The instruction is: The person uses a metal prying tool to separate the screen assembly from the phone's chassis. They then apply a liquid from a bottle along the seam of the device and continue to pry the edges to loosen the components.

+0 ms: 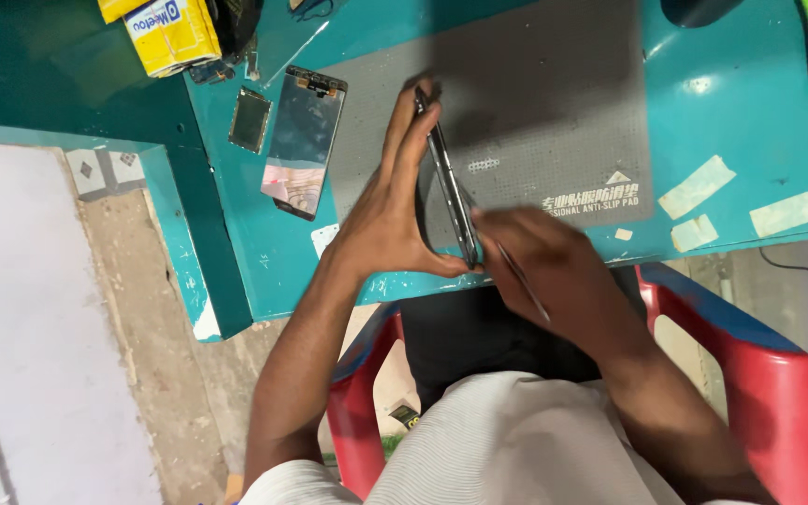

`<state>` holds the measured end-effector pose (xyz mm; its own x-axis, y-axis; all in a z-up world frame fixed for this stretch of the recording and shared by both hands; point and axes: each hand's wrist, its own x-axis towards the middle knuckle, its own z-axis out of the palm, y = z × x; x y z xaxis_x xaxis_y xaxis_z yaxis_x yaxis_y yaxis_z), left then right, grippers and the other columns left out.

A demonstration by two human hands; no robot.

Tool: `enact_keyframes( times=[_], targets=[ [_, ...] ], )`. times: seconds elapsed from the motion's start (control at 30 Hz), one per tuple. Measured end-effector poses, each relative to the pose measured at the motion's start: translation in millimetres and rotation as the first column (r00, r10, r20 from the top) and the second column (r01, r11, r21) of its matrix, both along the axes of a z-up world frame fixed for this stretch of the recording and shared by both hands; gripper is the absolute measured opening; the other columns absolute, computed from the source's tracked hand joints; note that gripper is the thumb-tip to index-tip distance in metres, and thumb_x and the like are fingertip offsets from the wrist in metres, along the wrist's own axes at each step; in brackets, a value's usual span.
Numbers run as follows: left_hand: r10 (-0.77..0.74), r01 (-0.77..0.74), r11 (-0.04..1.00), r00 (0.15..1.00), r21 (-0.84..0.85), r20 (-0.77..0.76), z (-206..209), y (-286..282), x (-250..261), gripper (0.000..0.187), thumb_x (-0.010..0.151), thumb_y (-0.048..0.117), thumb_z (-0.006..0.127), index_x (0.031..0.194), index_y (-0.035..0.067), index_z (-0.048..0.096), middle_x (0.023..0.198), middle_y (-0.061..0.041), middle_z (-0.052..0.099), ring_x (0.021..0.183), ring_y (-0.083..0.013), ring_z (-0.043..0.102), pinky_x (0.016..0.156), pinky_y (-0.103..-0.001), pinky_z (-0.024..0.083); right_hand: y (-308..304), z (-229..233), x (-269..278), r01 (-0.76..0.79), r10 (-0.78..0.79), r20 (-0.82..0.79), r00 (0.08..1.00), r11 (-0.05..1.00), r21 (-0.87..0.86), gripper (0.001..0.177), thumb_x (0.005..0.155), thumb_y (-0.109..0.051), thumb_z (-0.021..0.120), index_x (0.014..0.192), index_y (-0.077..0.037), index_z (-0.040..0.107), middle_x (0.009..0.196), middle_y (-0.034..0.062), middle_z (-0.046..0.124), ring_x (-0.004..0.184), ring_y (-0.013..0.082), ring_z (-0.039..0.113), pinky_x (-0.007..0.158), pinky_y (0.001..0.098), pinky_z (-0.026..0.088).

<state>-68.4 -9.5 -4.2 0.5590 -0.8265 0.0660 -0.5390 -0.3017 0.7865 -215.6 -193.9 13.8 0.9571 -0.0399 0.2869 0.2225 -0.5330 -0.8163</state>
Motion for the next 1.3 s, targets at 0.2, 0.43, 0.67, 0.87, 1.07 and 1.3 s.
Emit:
enact_keyframes(
  times=[0.2,0.43,0.67,0.87,1.07,1.3],
  targets=[
    [-0.031,0.034,0.996,0.999,-0.08,0.035,-5.0,2.4,0.4,0.16,0.044,0.038,0.111,0.167,0.017,0.01,0.175,-0.023,0.003,0.165,-0.0432,0.013,0.136,-0.053,0.033,-0.8,-2.7,-5.7,-0.001,-0.002,0.058,0.998,0.999,0.044,0.026,0.092,0.002,0.068,0.118,0.003,0.064,0.109,0.0193,0.069,0.096,0.0352,0.071,0.082,0.0409,0.058],
    [0.013,-0.013,1.0,1.0,-0.006,0.019,-3.2,1.4,-3.8,0.161,0.045,0.043,0.11,0.166,0.011,0.009,0.173,-0.025,0.008,0.162,-0.0434,0.026,0.132,-0.054,0.038,-13.1,-8.8,54.7,-0.011,0.009,0.129,0.992,1.0,0.017,0.029,0.093,0.004,0.069,0.121,0.007,0.063,0.104,0.0224,0.067,0.093,0.0381,0.068,0.082,0.0448,0.056],
    [0.038,-0.038,0.999,0.998,-0.012,-0.054,-8.2,3.9,-5.9,0.157,0.048,0.04,0.108,0.167,0.012,0.009,0.175,-0.025,0.007,0.163,-0.0434,0.026,0.132,-0.054,0.039,-1.4,-10.6,-22.8,-0.015,0.011,0.067,0.998,0.998,0.06,0.03,0.089,0.004,0.068,0.118,0.007,0.063,0.104,0.0214,0.068,0.09,0.0357,0.069,0.078,0.0414,0.057],
    [0.034,-0.036,0.998,0.998,-0.041,-0.053,-9.6,6.3,-5.5,0.158,0.046,0.037,0.109,0.167,0.012,0.01,0.174,-0.024,0.005,0.164,-0.0441,0.023,0.132,-0.055,0.038,-1.1,-17.7,-11.8,0.01,-0.014,0.074,0.997,0.998,0.056,0.029,0.092,0.004,0.069,0.12,0.003,0.062,0.108,0.0208,0.068,0.096,0.0354,0.07,0.082,0.0412,0.058],
    [0.035,-0.035,0.999,0.996,-0.007,-0.086,-10.4,7.8,-3.7,0.161,0.049,0.041,0.109,0.168,0.013,0.005,0.176,-0.022,0.009,0.159,-0.0397,0.035,0.133,-0.054,0.043,-9.4,-12.8,51.7,0.001,-0.011,0.132,0.991,0.997,0.08,0.029,0.095,0.005,0.067,0.124,0.007,0.063,0.11,0.0229,0.067,0.096,0.0371,0.07,0.082,0.0432,0.057],
    [0.016,-0.02,0.999,0.996,-0.044,-0.084,-12.8,7.7,-3.6,0.161,0.047,0.039,0.111,0.167,0.016,0.006,0.175,-0.023,0.002,0.164,-0.0431,0.025,0.133,-0.056,0.039,-2.8,-1.2,-20.1,-0.02,0.018,0.018,1.0,0.995,0.102,0.029,0.092,0.004,0.069,0.12,0.004,0.062,0.107,0.0204,0.069,0.094,0.0378,0.071,0.078,0.0415,0.058]
  ],
)
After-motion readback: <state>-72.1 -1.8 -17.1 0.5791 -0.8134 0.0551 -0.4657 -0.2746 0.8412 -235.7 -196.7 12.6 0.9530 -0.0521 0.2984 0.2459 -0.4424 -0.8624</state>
